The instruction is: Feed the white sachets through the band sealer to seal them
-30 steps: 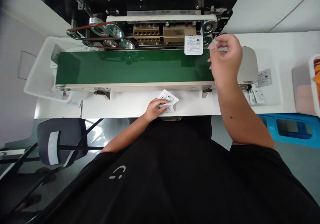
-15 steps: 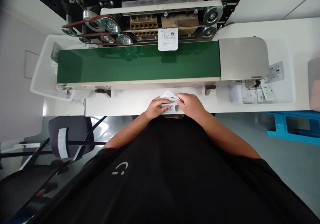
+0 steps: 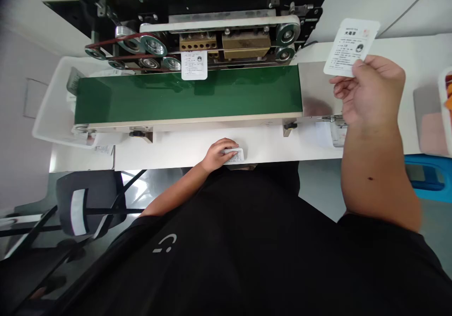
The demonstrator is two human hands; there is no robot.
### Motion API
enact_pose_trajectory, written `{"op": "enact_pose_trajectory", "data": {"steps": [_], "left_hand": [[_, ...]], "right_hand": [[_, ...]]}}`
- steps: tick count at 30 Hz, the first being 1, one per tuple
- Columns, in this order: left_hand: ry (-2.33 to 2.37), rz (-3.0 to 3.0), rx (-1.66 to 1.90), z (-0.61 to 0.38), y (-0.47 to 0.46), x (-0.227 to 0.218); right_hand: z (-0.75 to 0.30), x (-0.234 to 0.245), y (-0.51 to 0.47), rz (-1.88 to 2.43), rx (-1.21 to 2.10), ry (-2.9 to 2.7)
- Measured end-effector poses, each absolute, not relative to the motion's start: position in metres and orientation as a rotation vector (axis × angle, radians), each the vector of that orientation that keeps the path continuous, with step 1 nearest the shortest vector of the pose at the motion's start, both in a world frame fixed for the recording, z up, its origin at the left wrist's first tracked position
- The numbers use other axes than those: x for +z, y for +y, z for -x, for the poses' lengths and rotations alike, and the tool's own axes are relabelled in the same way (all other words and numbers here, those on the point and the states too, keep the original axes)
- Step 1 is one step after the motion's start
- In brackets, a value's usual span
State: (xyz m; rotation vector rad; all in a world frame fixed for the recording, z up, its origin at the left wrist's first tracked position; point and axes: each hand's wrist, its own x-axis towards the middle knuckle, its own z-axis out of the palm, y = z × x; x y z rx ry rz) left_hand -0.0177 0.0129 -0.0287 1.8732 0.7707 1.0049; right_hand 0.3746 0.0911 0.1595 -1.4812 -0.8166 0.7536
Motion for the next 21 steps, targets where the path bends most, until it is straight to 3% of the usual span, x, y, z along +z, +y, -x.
{"op": "enact_pose_trajectory", "data": {"steps": [21], "left_hand": [[0.663, -1.837, 1.055, 0.016, 0.014, -0.028]], "right_hand": [[-0.296, 0.157, 0.147, 1.625, 1.218, -0.787]]}}
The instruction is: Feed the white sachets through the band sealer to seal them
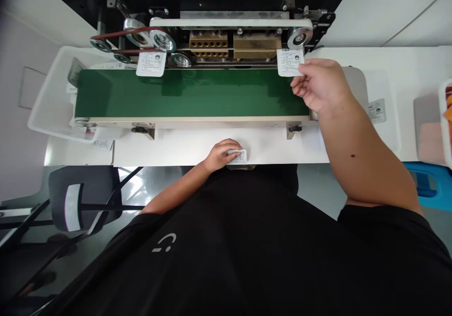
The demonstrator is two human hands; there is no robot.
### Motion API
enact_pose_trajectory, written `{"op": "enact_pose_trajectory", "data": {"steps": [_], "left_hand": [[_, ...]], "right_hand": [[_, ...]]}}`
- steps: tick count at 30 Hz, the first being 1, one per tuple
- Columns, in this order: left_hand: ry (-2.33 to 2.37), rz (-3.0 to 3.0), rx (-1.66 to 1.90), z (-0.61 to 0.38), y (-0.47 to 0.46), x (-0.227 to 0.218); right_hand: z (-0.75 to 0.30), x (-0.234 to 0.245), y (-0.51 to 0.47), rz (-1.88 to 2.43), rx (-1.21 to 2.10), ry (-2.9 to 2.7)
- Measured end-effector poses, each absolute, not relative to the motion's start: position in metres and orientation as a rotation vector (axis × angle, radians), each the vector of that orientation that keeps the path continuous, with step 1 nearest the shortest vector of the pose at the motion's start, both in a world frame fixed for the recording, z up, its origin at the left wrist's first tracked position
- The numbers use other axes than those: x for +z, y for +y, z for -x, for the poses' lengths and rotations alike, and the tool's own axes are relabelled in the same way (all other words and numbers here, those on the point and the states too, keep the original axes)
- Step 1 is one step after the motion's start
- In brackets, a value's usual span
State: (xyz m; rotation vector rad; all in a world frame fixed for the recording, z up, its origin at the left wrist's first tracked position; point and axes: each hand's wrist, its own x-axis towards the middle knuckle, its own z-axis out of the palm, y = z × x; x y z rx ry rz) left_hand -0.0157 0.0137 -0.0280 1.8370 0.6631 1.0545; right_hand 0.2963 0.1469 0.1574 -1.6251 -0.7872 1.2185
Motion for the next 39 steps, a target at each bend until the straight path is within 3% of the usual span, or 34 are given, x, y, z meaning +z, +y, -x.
{"op": "enact_pose_trajectory", "data": {"steps": [3, 8, 10, 14, 19, 22, 32, 39], "left_hand": [[0.697, -1.851, 1.042, 0.017, 0.013, -0.030], [0.855, -1.796, 1.012, 0.018, 0.011, -0.035], [0.864, -1.709, 1.054, 0.016, 0.010, -0.039], [0.749, -1.610, 1.119, 0.014, 0.008, -0.045], [0.689, -1.661, 1.101, 0.014, 0.007, -0.049], [0.709, -1.676, 1.165, 0.015, 0.008, -0.050], [0.798, -1.581, 1.159, 0.017, 0.011, -0.043], [0.821, -1.554, 1.125, 0.017, 0.011, -0.033]], "right_hand": [[-0.284, 0.164, 0.141, 1.695, 1.174, -0.922], [-0.270, 0.159, 0.080, 1.504, 0.475, -1.361], [-0.258, 0.147, 0.045, 1.417, 0.363, -1.653], [-0.221, 0.108, 0.002, 1.534, 0.635, -2.270], [-0.191, 0.071, 0.006, 1.653, 1.125, -2.491], [-0.203, 0.078, 0.016, 1.690, 1.228, -2.316], [-0.284, 0.145, 0.027, 1.666, 1.134, -1.379], [-0.323, 0.168, 0.058, 1.498, 0.862, -0.779]]}}
